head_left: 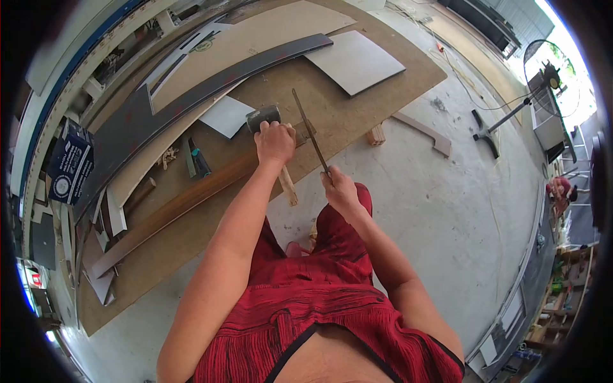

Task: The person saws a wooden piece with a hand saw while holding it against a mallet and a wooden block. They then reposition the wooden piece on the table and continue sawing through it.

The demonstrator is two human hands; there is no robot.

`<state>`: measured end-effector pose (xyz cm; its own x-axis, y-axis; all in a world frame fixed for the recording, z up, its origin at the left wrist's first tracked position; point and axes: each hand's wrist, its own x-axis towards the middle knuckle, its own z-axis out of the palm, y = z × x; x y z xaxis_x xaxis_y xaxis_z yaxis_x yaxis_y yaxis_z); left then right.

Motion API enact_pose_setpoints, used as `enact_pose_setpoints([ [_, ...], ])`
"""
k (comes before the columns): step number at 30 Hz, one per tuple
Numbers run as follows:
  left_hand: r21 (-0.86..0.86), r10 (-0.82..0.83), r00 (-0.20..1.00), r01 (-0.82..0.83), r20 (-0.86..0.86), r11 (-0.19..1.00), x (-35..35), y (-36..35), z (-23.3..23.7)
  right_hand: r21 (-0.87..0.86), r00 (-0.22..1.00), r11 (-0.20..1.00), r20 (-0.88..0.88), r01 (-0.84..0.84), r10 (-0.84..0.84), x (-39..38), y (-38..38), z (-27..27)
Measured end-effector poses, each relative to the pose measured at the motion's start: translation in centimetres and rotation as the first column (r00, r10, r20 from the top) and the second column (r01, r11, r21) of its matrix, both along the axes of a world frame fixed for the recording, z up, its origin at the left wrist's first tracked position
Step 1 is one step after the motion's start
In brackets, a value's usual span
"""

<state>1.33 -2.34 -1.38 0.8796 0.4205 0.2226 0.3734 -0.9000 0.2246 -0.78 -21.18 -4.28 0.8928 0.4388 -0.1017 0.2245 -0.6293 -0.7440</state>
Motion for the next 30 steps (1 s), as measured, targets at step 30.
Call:
enact_pose_setpoints([
  [30,0.086,-0.016,1.0,0.016,-0.002,0.996,0.2,0.02,-0.23,-0.095,0.993,0.993,0.09,-0.067,0.076,0.48,0.27,-0.53],
])
